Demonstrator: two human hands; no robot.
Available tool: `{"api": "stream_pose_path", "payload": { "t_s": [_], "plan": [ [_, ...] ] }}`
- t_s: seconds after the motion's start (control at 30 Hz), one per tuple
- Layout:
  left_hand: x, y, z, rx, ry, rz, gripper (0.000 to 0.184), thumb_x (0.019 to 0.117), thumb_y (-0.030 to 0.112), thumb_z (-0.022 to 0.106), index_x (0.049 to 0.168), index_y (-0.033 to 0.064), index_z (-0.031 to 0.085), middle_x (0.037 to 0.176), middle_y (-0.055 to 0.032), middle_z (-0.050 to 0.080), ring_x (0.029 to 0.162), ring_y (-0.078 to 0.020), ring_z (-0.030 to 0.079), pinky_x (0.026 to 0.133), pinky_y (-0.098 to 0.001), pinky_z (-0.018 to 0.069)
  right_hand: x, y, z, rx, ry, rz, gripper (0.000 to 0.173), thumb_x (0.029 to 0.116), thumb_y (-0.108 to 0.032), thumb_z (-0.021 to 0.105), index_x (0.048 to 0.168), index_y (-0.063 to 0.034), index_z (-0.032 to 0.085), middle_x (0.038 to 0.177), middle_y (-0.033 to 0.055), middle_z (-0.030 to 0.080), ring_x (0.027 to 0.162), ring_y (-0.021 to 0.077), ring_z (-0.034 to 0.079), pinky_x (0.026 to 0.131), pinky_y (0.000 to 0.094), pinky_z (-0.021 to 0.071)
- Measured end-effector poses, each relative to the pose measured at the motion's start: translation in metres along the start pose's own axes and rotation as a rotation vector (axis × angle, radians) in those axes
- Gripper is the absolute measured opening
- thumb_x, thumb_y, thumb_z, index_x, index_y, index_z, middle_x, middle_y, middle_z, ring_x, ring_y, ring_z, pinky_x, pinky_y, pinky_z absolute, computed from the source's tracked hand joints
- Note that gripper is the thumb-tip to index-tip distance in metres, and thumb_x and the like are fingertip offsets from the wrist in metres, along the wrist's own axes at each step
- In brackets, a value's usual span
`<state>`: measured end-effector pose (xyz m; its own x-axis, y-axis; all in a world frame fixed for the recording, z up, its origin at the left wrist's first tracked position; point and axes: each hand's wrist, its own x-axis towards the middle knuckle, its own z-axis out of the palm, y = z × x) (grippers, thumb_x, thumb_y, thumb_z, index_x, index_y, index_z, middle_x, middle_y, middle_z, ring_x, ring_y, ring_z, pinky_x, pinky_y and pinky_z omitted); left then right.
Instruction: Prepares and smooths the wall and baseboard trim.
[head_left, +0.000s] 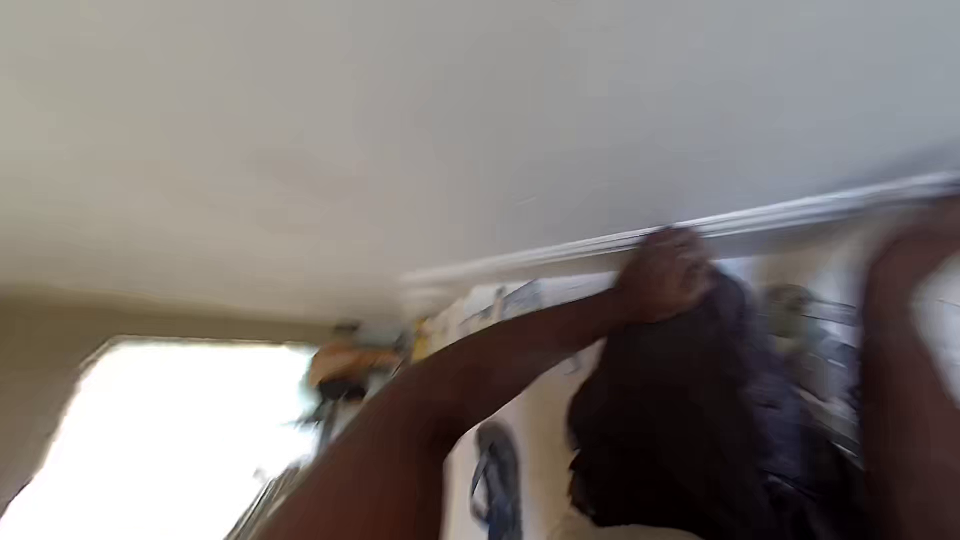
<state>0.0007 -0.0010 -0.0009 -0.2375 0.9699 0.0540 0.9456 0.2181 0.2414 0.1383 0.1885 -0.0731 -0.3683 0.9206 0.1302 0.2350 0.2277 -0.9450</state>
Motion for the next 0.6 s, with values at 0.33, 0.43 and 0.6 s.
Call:
{"api": "stream_pose_path", "payload": {
  "t_s": [0.33, 0.43, 0.6],
  "plan": [
    [-0.003, -0.007, 0.003, 0.006, 0.0, -0.015, 0.042, 0.0972, 0.032, 0.038, 0.099, 0.0061, 0.072, 0.11, -0.012, 0.07, 0.111, -0.0311, 0.063, 0.099, -0.0511, 0.0468, 0.072, 0.017, -0.062, 0.188, 0.304, -0.033, 0.075, 0.1095, -0.043, 0.028, 0.16, 0.0077, 0.009, 0.169, 0.0287, 0.002, 0.159, 0.033, 0.006, 0.13, 0.0426, 0.0132],
    [0.0, -0.003, 0.004, 0.011, -0.022, -0.015, 0.041, 0.097, 0.031, 0.039, 0.099, 0.0059, 0.072, 0.11, -0.0123, 0.07, 0.111, -0.0315, 0.063, 0.099, -0.0517, 0.0468, 0.07, 0.018, -0.063, 0.245, 0.332, -0.062, 0.074, 0.11, -0.042, 0.028, 0.16, 0.0075, 0.007, 0.169, 0.0269, 0.001, 0.159, 0.0291, 0.005, 0.13, 0.0402, 0.0107],
    [-0.002, -0.007, 0.002, 0.065, -0.021, 0.045, 0.047, 0.0998, 0.037, 0.034, 0.1, 0.0076, 0.071, 0.107, -0.0092, 0.071, 0.11, -0.0277, 0.064, 0.1, -0.0502, 0.0467, -0.028, -0.021, 0.036, 0.229, 0.203, -0.033, 0.091, 0.1025, -0.053, 0.046, 0.16, 0.0088, 0.012, 0.167, 0.0313, 0.007, 0.158, 0.0391, 0.007, 0.129, 0.0496, 0.0133]
  ]
}}
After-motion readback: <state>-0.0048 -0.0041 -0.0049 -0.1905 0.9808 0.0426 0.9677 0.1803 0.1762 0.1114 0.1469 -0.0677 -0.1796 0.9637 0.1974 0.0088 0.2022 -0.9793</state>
